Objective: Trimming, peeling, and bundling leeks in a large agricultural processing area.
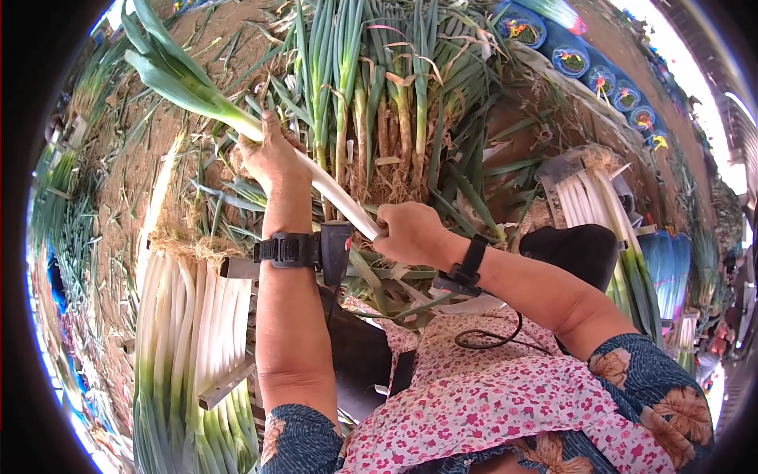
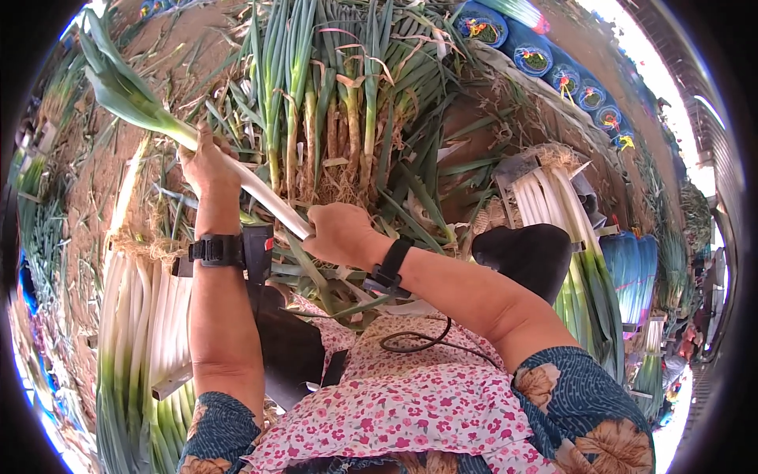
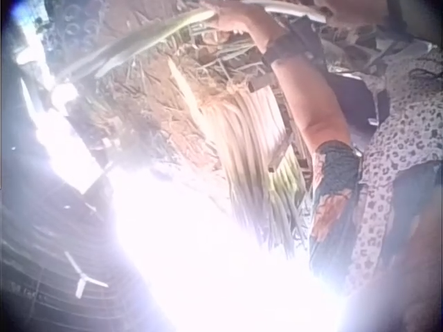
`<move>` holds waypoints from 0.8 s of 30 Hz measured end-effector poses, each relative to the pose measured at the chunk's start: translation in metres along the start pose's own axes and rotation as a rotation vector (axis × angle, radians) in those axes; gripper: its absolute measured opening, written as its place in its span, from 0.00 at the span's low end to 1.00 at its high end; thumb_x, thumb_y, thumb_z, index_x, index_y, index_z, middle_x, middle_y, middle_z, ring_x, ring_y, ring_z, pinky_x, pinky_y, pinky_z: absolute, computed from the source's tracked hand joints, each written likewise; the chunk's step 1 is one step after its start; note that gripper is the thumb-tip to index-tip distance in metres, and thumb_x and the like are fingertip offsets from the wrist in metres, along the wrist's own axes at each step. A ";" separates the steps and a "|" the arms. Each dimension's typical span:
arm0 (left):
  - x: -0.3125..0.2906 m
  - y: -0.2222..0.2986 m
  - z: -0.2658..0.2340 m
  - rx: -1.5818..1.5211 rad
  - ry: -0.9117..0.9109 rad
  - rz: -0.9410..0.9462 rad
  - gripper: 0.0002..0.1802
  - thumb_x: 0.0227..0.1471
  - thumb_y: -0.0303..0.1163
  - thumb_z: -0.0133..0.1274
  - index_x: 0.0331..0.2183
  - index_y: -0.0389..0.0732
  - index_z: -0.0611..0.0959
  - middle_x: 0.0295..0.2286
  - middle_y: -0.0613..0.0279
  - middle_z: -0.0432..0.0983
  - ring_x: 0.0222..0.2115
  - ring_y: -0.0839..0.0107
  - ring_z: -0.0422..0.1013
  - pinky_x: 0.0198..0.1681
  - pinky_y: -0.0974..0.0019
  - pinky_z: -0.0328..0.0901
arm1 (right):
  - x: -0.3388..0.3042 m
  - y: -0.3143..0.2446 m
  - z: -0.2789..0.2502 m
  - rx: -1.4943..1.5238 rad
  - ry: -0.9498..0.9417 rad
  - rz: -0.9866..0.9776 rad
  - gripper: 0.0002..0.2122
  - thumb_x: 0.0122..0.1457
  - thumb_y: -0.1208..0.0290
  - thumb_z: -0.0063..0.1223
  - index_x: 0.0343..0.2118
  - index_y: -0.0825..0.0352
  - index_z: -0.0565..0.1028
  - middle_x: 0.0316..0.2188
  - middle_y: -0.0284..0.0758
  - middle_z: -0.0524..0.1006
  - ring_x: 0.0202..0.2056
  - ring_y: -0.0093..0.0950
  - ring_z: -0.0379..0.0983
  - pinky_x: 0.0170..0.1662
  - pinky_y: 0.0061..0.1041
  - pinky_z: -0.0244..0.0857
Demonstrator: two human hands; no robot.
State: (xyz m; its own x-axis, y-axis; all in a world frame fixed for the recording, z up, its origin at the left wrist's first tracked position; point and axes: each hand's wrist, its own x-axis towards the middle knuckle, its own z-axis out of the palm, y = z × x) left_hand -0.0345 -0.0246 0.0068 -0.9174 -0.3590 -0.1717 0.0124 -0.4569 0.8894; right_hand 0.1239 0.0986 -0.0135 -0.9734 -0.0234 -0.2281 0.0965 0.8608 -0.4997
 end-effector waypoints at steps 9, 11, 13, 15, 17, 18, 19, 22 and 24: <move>-0.001 -0.003 -0.004 -0.081 -0.008 -0.007 0.13 0.50 0.32 0.55 0.34 0.41 0.68 0.15 0.67 0.65 0.10 0.78 0.59 0.11 0.74 0.57 | 0.003 0.008 0.008 0.018 0.005 -0.006 0.11 0.43 0.65 0.51 0.25 0.69 0.76 0.20 0.44 0.75 0.26 0.40 0.73 0.32 0.35 0.65; -0.006 0.000 -0.007 0.004 -0.088 -0.065 0.14 0.51 0.36 0.54 0.35 0.41 0.68 0.16 0.67 0.65 0.11 0.78 0.60 0.12 0.74 0.59 | 0.002 0.014 0.009 0.101 0.026 0.012 0.13 0.44 0.62 0.49 0.22 0.69 0.76 0.20 0.46 0.74 0.28 0.44 0.72 0.33 0.39 0.65; -0.003 0.008 -0.005 -0.169 -0.214 -0.190 0.16 0.51 0.37 0.53 0.37 0.41 0.68 0.17 0.68 0.65 0.13 0.78 0.61 0.13 0.74 0.59 | 0.009 0.048 0.011 0.087 0.021 0.051 0.15 0.45 0.61 0.48 0.22 0.70 0.76 0.21 0.47 0.74 0.27 0.45 0.72 0.33 0.40 0.64; 0.007 0.016 -0.014 -0.379 -0.507 -0.316 0.22 0.52 0.40 0.52 0.45 0.42 0.67 0.19 0.69 0.63 0.17 0.78 0.62 0.16 0.74 0.60 | 0.003 0.096 0.026 0.052 -0.006 0.118 0.16 0.45 0.59 0.47 0.21 0.72 0.76 0.22 0.49 0.74 0.28 0.47 0.71 0.33 0.41 0.64; 0.013 0.020 -0.017 -0.466 -0.582 -0.364 0.24 0.52 0.41 0.52 0.48 0.42 0.66 0.19 0.69 0.62 0.16 0.79 0.60 0.17 0.75 0.59 | -0.021 0.137 0.041 -0.063 -0.055 0.267 0.18 0.49 0.59 0.44 0.22 0.72 0.76 0.25 0.51 0.74 0.30 0.47 0.71 0.35 0.41 0.63; 0.013 0.019 -0.016 -0.445 -0.619 -0.350 0.24 0.53 0.42 0.51 0.48 0.42 0.66 0.19 0.69 0.62 0.16 0.79 0.59 0.17 0.75 0.59 | -0.032 0.154 0.039 -0.125 -0.186 0.325 0.18 0.52 0.59 0.45 0.31 0.73 0.76 0.28 0.48 0.76 0.33 0.42 0.73 0.38 0.35 0.65; 0.013 0.017 -0.014 -0.423 -0.654 -0.339 0.24 0.53 0.43 0.50 0.48 0.42 0.66 0.19 0.69 0.61 0.16 0.79 0.58 0.17 0.75 0.58 | -0.037 0.146 0.036 -0.124 -0.192 0.324 0.18 0.52 0.59 0.45 0.31 0.73 0.76 0.28 0.48 0.76 0.33 0.42 0.73 0.38 0.35 0.65; 0.009 0.010 -0.010 -0.404 -0.697 -0.329 0.24 0.53 0.44 0.50 0.46 0.40 0.66 0.19 0.70 0.61 0.15 0.80 0.57 0.16 0.76 0.57 | -0.040 0.115 0.019 0.657 -0.130 0.162 0.19 0.52 0.70 0.53 0.46 0.71 0.69 0.40 0.40 0.75 0.38 0.29 0.71 0.42 0.27 0.64; 0.005 0.010 -0.009 -0.361 -0.680 -0.331 0.24 0.53 0.46 0.50 0.44 0.39 0.67 0.17 0.72 0.59 0.14 0.82 0.55 0.15 0.77 0.56 | -0.032 0.072 0.011 0.869 -0.159 0.088 0.18 0.53 0.70 0.52 0.46 0.71 0.68 0.39 0.39 0.75 0.38 0.27 0.70 0.41 0.26 0.64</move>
State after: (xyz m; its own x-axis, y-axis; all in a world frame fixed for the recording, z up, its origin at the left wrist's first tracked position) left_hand -0.0351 -0.0385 0.0112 -0.9346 0.3556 -0.0041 -0.2790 -0.7263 0.6282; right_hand 0.1642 0.1557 -0.0508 -0.9206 -0.1015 -0.3772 0.3569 0.1738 -0.9178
